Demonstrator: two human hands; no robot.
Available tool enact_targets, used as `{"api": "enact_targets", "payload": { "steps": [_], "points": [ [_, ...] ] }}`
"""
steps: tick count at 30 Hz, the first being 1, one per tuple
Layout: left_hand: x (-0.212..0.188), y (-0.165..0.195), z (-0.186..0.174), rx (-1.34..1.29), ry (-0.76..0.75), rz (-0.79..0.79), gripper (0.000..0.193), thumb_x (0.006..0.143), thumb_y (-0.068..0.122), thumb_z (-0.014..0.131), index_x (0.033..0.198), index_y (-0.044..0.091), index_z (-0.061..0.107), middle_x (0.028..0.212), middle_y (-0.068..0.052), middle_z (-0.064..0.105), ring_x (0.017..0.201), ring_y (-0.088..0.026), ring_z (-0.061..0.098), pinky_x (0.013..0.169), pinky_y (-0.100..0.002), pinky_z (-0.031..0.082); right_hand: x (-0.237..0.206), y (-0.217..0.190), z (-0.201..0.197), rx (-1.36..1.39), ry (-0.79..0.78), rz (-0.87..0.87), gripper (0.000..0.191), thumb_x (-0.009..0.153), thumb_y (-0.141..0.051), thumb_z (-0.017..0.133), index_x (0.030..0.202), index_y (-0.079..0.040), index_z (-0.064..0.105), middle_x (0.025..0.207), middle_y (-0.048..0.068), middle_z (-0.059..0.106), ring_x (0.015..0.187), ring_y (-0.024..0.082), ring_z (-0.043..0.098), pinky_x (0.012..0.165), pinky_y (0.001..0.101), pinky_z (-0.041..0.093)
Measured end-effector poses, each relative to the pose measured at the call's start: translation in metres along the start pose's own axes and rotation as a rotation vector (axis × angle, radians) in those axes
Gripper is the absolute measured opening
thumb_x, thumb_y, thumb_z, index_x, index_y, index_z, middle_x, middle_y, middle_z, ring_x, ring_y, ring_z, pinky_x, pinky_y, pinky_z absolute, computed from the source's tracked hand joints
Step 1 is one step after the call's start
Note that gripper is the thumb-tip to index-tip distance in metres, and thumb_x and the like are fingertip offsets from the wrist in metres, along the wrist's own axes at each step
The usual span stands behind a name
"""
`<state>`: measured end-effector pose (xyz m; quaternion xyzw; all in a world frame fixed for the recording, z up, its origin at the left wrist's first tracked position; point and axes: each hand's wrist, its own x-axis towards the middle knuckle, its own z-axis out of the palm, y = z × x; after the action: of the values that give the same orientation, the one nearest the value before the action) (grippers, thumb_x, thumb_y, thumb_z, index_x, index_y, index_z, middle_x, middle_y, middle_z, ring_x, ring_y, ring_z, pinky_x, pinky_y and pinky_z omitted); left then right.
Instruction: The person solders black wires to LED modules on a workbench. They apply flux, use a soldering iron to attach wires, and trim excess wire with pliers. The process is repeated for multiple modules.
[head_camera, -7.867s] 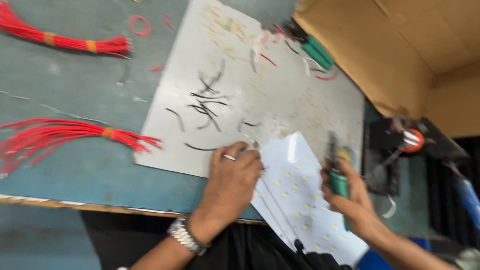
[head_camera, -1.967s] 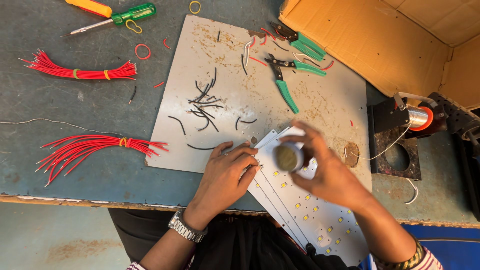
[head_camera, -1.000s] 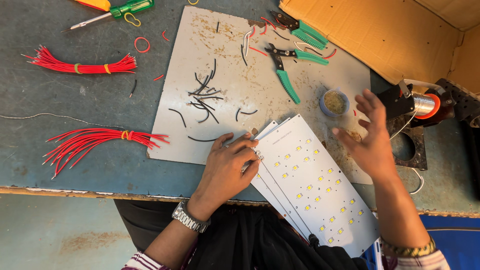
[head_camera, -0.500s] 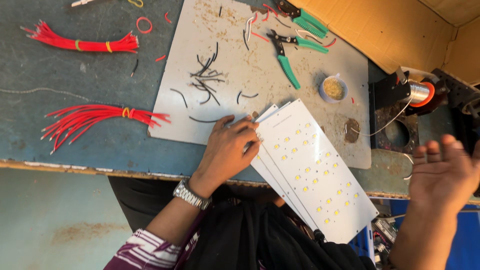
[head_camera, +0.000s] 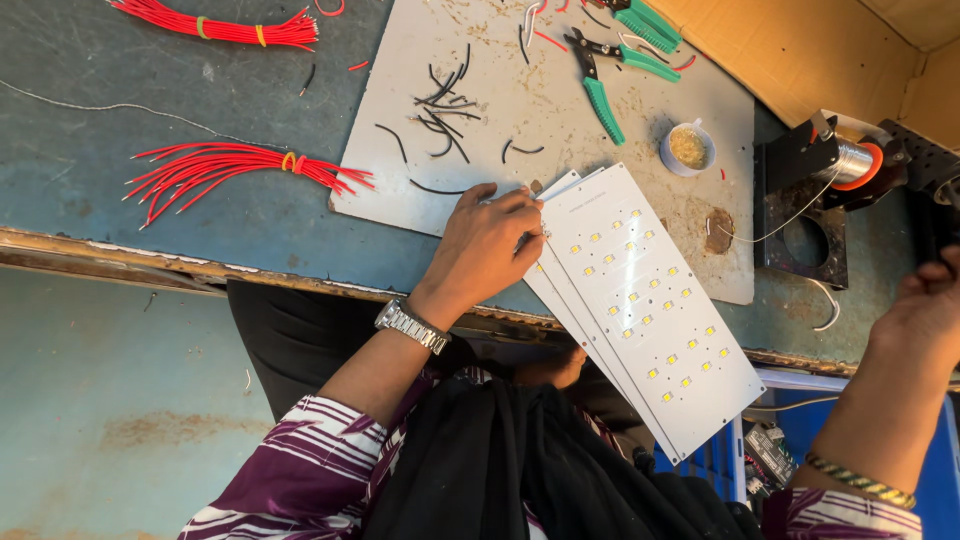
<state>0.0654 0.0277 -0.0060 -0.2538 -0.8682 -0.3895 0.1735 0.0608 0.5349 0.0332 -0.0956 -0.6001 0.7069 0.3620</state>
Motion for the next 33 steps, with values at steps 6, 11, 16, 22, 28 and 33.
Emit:
{"api": "enact_targets", "payload": {
  "steps": [6,11,16,22,28,33],
  "points": [
    [0.0,0.001,0.0,0.005,0.025,0.015,0.011,0.089,0.015,0.07,0.091,0.005,0.071,0.112,-0.013,0.076,0.117,-0.027,0.067,0.109,-0.054,0.04,-0.006,-0.006,-0.003,-0.403,-0.01,-0.096,0.012,0.11,-0.019,0.062,0.11,-0.01,0.07,0.104,-0.001,0.069,0.09,0.008,0.061,0.081,0.0245,0.045],
    [0.002,0.001,-0.003,-0.024,0.006,-0.021,0.01,0.088,0.015,0.07,0.089,0.005,0.07,0.112,-0.013,0.076,0.113,-0.026,0.068,0.109,-0.053,0.041,-0.036,-0.005,-0.04,-0.47,0.19,-0.069,0.013,0.11,-0.017,0.063,0.106,-0.006,0.068,0.098,0.003,0.067,0.079,0.008,0.058,0.072,0.0231,0.044],
    [0.012,0.005,-0.009,-0.035,0.026,-0.01,0.009,0.086,0.015,0.071,0.086,0.007,0.069,0.112,-0.012,0.075,0.116,-0.028,0.067,0.106,-0.054,0.042,-0.07,-0.026,-0.007,-0.233,0.067,-0.193,0.016,0.11,-0.015,0.064,0.101,-0.002,0.066,0.092,0.006,0.065,0.068,0.008,0.056,0.064,0.0218,0.043],
    [0.017,0.003,-0.008,-0.035,0.005,-0.049,0.01,0.086,0.016,0.072,0.083,0.007,0.068,0.111,-0.011,0.075,0.117,-0.027,0.067,0.108,-0.055,0.041,-0.127,-0.053,0.096,-0.232,-0.383,-0.203,0.015,0.104,-0.011,0.066,0.095,0.002,0.065,0.087,0.01,0.069,0.056,0.008,0.055,0.055,0.0212,0.044],
    [0.017,0.0,-0.007,-0.038,0.012,-0.059,0.008,0.087,0.014,0.07,0.085,0.006,0.071,0.111,-0.008,0.076,0.119,-0.024,0.067,0.111,-0.054,0.039,-0.154,-0.055,0.167,-0.5,-0.601,-0.122,0.01,0.095,-0.005,0.069,0.099,0.004,0.073,0.073,0.007,0.065,0.058,0.008,0.058,0.058,0.0212,0.045],
    [0.02,-0.002,-0.009,-0.042,0.006,-0.073,0.008,0.087,0.014,0.07,0.085,0.007,0.072,0.113,-0.008,0.075,0.119,-0.025,0.067,0.111,-0.053,0.038,-0.159,-0.052,0.192,-0.575,-0.704,-0.114,0.01,0.091,-0.004,0.071,0.098,0.001,0.075,0.077,0.005,0.069,0.061,0.008,0.06,0.056,0.0198,0.045]
  ]
}}
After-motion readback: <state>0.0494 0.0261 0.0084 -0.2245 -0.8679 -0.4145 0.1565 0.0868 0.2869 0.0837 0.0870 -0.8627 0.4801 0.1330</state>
